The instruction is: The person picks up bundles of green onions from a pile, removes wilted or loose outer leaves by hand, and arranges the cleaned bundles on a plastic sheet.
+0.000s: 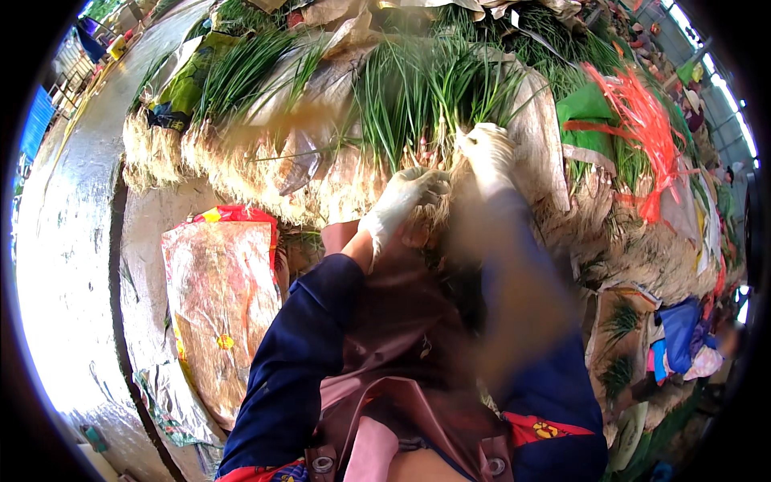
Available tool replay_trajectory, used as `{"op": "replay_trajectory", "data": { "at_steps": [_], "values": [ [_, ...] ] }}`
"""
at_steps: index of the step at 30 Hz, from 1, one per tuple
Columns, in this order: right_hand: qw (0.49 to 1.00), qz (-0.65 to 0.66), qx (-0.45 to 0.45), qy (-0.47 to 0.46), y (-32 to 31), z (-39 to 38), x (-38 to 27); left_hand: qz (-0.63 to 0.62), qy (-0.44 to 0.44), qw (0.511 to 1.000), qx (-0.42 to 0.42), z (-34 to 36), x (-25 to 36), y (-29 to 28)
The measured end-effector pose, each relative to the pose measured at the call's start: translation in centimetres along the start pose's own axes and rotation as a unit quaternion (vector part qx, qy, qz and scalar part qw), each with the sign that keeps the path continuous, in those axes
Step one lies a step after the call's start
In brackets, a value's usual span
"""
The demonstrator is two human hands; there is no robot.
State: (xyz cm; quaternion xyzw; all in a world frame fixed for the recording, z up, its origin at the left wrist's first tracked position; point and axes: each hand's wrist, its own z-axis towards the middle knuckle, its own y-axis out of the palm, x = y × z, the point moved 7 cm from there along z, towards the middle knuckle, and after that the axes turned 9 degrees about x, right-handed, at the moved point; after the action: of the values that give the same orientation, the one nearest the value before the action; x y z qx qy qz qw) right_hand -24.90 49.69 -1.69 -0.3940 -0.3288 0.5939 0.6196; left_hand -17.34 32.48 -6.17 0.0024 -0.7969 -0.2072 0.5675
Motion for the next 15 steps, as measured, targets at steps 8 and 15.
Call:
{"op": "replay_trajectory", "data": {
  "at_steps": [8, 15],
  "values": [
    [0.911, 0.367, -0.009, 0.185, -1.2, -6.8, 2.6, -0.027, -0.049, 0.997, 0.049, 4.0, -2.6, 0.5],
    [0.704, 0.604, 0.015, 0.373, -0.6, -9.0, 4.3, -0.144, -0.132, 0.98, 0.047, 4.2, -6.4, 3.0]
  ]
}}
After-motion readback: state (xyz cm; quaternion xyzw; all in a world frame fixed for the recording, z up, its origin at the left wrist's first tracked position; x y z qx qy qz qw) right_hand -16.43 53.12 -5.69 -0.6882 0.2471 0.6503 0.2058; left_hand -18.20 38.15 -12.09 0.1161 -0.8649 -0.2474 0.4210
